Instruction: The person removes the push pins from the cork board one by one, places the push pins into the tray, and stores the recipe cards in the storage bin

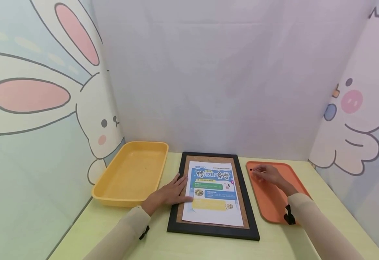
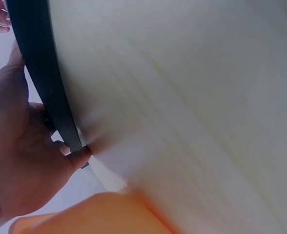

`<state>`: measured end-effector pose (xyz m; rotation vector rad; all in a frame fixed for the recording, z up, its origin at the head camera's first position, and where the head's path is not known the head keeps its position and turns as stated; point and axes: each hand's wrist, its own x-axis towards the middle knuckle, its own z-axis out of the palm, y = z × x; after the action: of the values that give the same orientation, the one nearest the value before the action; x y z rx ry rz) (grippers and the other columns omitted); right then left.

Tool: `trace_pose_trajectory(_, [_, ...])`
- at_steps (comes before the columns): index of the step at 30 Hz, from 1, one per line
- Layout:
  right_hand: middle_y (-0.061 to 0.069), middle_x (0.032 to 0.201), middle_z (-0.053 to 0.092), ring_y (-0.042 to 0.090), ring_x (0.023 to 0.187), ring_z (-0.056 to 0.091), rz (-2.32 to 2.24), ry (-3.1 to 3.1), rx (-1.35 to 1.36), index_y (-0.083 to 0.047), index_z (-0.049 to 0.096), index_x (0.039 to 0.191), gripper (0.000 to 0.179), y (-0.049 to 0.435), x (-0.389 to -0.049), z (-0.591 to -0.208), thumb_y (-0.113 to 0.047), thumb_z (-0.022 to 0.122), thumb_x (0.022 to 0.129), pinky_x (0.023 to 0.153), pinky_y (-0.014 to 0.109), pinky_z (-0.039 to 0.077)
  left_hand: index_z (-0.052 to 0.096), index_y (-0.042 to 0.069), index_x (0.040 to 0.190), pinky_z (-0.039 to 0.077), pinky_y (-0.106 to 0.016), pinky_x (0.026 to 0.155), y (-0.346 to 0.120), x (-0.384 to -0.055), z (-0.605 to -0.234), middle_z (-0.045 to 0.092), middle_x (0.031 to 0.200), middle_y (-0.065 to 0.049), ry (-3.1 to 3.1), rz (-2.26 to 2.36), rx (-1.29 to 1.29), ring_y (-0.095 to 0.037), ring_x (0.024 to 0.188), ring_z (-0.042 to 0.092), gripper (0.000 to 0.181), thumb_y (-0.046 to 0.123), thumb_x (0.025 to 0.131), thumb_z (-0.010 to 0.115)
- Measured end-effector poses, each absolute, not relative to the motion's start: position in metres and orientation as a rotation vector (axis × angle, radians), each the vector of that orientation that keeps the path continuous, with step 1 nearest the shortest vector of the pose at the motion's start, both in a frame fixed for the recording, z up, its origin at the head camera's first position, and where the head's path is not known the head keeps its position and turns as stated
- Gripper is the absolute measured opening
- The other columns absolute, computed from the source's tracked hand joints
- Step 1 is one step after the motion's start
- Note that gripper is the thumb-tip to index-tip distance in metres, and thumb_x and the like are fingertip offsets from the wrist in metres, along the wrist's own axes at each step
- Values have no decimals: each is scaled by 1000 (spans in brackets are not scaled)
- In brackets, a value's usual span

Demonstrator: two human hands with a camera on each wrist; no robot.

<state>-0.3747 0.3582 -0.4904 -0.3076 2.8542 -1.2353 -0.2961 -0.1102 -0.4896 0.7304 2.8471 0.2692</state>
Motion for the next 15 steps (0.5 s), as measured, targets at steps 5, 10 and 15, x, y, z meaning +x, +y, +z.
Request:
trace_pose_trajectory(5, [20,110,72,25,86,68,-1224,2866,-381,6,67,123,31,356,-369,-489,-16,69,102,69,32,59,20,8,166,26,-55,124,-109,-295,-489,15,174,-9,2849,273,735,-37,160,5,104,77,94,50])
trace_pose_trajectory(10, [19,106,72,24,83,68,-1203,2871,-435,7,67,123,31,350,-368,-485,-16,69,102,67,34,58,19,9,167,24,-54,124,-110,-296,-489,14,174,-9,2850,262,732,-36,160,3,104,78,94,48])
trace_pose_trajectory(15, [16,106,73,23,82,66,-1182,2865,-399,5,68,123,30,343,-368,-481,-16,69,102,68,33,57,20,9,166,25,-55,124,-110,-295,-487,15,174,-8,2851,251,736,-36,160,4,104,77,94,49])
